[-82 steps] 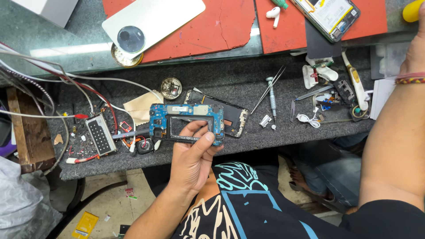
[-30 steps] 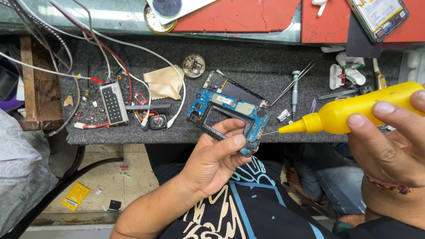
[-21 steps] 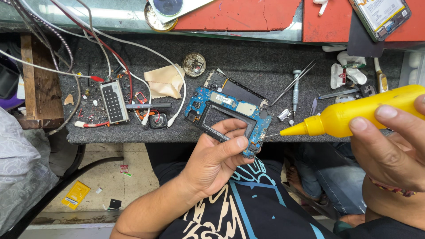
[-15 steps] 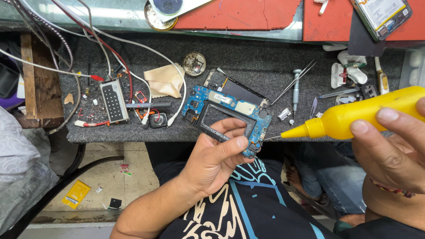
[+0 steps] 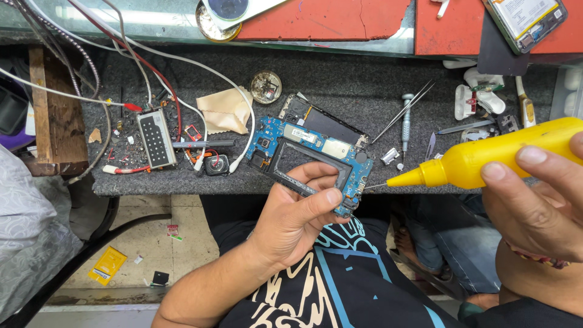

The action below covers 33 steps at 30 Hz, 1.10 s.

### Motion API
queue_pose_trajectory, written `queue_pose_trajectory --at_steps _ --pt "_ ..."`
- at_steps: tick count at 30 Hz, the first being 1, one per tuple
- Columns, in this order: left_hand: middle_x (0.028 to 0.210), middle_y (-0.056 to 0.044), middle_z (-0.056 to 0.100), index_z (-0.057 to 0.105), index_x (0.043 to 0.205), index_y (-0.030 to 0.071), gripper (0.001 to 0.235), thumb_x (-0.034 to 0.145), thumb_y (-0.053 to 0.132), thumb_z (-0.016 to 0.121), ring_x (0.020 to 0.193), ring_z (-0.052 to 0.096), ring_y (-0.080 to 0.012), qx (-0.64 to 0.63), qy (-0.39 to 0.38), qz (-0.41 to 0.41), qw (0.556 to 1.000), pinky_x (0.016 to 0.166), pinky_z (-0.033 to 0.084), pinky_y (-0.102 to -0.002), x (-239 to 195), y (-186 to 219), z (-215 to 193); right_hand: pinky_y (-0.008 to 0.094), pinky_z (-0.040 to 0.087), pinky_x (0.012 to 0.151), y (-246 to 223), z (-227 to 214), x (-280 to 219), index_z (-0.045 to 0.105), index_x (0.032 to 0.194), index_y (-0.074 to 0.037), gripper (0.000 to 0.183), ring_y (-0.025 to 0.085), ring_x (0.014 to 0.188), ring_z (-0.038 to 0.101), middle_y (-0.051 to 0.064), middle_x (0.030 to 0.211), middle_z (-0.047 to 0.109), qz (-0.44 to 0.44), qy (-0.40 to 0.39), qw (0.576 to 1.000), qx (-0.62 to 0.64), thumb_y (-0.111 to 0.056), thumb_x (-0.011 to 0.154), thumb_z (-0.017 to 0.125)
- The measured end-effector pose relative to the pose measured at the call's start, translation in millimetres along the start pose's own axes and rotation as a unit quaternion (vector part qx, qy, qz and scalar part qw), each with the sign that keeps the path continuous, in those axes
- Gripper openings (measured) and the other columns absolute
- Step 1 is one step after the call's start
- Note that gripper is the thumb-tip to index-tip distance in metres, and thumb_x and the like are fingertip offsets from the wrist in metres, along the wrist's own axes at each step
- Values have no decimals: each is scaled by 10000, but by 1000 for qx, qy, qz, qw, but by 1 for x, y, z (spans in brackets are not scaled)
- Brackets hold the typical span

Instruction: The person cleans a disassembled smartphone motherboard using a small brush and a liquid from a yellow bottle. They apply the liquid to specific areas and scrub the board with the brush.

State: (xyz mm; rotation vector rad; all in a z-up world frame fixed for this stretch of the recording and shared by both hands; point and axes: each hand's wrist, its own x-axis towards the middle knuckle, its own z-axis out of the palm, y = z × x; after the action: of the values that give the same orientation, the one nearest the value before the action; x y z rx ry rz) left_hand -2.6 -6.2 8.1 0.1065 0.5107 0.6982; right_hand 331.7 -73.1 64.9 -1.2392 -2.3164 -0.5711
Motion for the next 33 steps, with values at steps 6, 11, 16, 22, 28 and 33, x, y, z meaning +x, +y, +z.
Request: queue_pose_trajectory --at_steps 6,11,16,22,28,33 --pt "1142 -209 688 532 1276 -66 392 917 -57 688 961 726 -225 20 24 12 999 797 646 -371 1 1 -3 463 518 1116 -5 21 9 626 1290 -79 453 371 1299 550 174 1329 557 206 41 972 103 41 929 872" --pt "1171 -229 684 556 1247 -90 360 909 -81 682 1019 717 -232 87 41 101 990 859 625 -386 2 1 -10 316 490 1123 59 44 -17 556 1382 -50 391 194 1278 577 50 1354 595 471 116 828 281 -182 1041 695" --pt "1173 -230 701 553 1231 -83 356 896 -85 675 997 708 -228 154 86 139 974 833 613 -377 5 4 -17 324 474 1148 141 58 -68 603 1364 -16 427 141 1236 594 32 1295 643 549 167 757 311 -348 1096 624" --pt "1172 -218 698 552 1276 -88 385 909 -86 668 1003 704 -222 155 76 147 974 846 606 -365 8 7 -14 317 433 1102 220 80 -120 667 1324 -49 412 113 1183 588 6 1254 669 576 168 757 259 -386 1088 667" --pt "1208 -207 697 551 1334 -109 431 919 -89 667 1036 687 -205 156 54 138 976 891 572 -335 8 11 -7 300 486 1000 228 87 -130 671 1234 -73 354 88 1057 590 -21 1141 664 600 168 740 254 -378 1056 687" --pt "1240 -210 678 550 1332 -97 441 907 -79 669 1048 687 -203 137 52 135 980 894 578 -343 9 13 -7 346 577 1042 172 96 -130 676 1240 -8 252 161 1102 681 55 1174 708 536 280 787 121 -192 1135 812"
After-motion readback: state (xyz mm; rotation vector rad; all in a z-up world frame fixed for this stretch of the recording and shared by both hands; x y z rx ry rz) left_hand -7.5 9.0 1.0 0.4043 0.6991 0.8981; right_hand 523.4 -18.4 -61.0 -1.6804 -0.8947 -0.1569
